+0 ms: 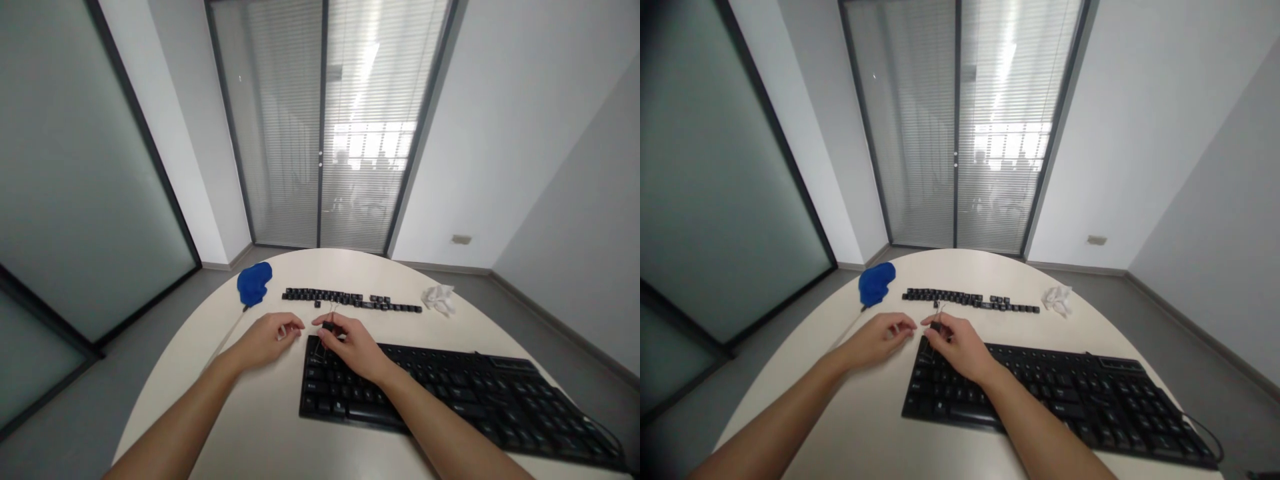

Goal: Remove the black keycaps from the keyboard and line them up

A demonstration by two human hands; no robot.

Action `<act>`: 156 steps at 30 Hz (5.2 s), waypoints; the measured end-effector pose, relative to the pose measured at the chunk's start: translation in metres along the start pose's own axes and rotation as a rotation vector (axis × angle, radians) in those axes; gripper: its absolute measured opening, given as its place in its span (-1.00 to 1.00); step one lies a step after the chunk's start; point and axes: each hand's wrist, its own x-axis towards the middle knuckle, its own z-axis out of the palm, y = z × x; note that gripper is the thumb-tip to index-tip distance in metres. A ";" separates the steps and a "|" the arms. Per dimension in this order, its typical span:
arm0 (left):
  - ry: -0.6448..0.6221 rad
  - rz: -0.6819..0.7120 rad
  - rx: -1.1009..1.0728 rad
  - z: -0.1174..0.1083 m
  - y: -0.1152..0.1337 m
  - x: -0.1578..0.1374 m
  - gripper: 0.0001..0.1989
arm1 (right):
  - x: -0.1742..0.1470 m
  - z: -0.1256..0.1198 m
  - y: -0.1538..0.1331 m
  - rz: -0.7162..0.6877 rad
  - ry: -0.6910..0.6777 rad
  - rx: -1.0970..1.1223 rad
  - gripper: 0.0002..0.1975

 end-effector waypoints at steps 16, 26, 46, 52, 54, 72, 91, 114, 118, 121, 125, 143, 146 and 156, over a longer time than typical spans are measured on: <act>-0.064 0.032 0.122 -0.001 0.007 -0.002 -0.82 | 0.001 0.000 -0.005 -0.010 -0.138 0.111 -0.73; -0.049 0.215 0.097 0.003 0.007 -0.003 -0.79 | 0.002 -0.001 -0.004 -0.048 -0.188 0.103 -0.70; -0.120 0.235 0.068 0.005 0.009 -0.003 -0.71 | 0.002 0.000 -0.003 0.012 -0.116 0.005 -0.69; -0.110 0.216 0.060 0.006 0.010 -0.003 -0.77 | 0.001 0.001 -0.001 -0.037 -0.171 -0.022 -0.69; -0.111 0.218 0.052 0.006 0.012 -0.003 -0.80 | 0.000 0.000 -0.001 -0.071 -0.188 -0.037 -0.69; -0.112 0.208 0.062 0.007 0.010 -0.003 -0.79 | -0.001 -0.002 -0.007 -0.056 -0.217 0.073 -0.66; -0.187 0.257 -0.011 -0.001 0.011 -0.003 -0.77 | 0.000 -0.002 -0.002 -0.016 -0.226 0.082 -0.73; -0.060 0.189 -0.210 0.007 0.015 -0.001 -0.79 | 0.005 -0.003 0.009 0.072 -0.052 0.452 -0.74; -0.036 0.093 -0.241 0.007 0.019 -0.001 -0.81 | 0.007 -0.003 0.010 0.127 -0.004 0.446 -0.69; -0.059 0.047 -0.279 0.008 0.021 -0.001 -0.81 | 0.008 -0.003 0.011 0.159 -0.011 0.492 -0.66; -0.061 0.002 -0.318 0.010 0.020 0.001 -0.79 | 0.008 -0.003 0.013 0.146 -0.011 0.520 -0.64; -0.161 -0.075 -0.417 0.012 0.019 0.002 -0.76 | 0.007 -0.004 0.016 0.150 -0.043 0.496 -0.56; -0.150 -0.046 -0.441 0.013 0.016 0.001 -0.75 | 0.008 -0.003 0.015 0.148 -0.009 0.510 -0.57; -0.079 -0.141 -0.589 0.024 0.005 0.005 -0.69 | 0.012 -0.002 0.016 0.187 0.141 0.587 -0.61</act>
